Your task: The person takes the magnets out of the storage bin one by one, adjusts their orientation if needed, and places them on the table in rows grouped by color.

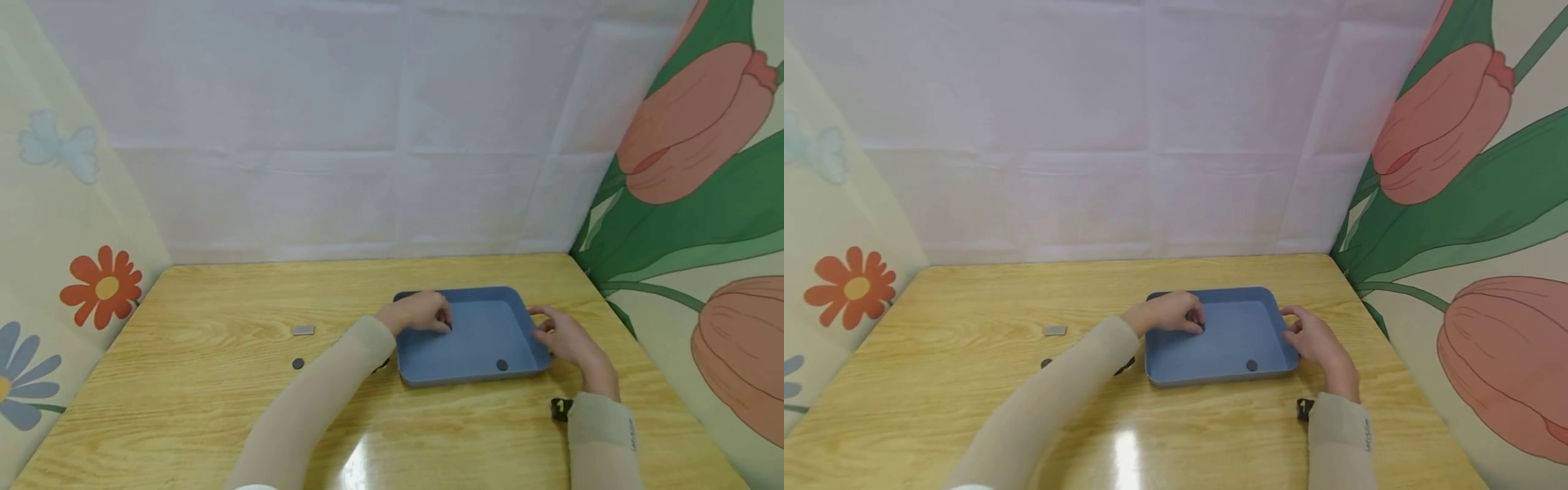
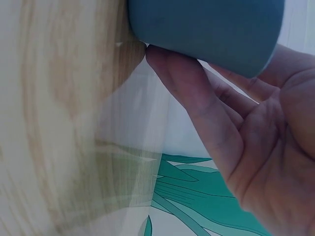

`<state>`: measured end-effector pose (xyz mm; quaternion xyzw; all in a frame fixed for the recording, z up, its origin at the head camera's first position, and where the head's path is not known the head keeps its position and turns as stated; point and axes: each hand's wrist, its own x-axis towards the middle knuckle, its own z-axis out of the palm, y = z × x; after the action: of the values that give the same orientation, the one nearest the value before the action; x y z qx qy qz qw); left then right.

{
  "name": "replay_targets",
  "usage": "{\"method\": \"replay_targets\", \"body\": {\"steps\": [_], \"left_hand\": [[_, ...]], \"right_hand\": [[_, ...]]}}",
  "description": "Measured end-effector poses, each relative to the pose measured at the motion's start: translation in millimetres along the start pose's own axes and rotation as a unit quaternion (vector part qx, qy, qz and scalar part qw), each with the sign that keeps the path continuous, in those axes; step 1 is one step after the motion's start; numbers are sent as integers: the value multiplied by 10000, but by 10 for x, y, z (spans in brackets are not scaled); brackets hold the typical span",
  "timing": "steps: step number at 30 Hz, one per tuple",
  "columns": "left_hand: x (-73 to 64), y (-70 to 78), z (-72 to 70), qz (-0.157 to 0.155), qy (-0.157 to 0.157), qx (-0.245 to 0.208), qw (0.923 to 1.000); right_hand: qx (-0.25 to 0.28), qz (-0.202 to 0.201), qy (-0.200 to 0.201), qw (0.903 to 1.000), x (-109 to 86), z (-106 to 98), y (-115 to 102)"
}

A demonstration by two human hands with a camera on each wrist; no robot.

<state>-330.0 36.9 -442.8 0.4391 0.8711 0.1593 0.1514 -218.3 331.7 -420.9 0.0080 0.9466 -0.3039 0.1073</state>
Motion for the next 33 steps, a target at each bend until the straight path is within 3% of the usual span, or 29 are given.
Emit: {"method": "replay_targets", "body": {"steps": [9,16,24,33], "left_hand": [[-54,-55,16,111,277,-293,9991],[-102,-55,-60,522,682,-615,9944],[-230,-10,-169,765,1074,-375,9906],[-439,123,-311,961,1136,50,9889]], "right_hand": [[1,-64,-22,10000,-8,7,-2],[-68,21,-12,10000,-10,-5,-7],[-104,0,-47,9999,-3,-14,-13],[-148,-263,-19,9995,-38,-24,2]]}}
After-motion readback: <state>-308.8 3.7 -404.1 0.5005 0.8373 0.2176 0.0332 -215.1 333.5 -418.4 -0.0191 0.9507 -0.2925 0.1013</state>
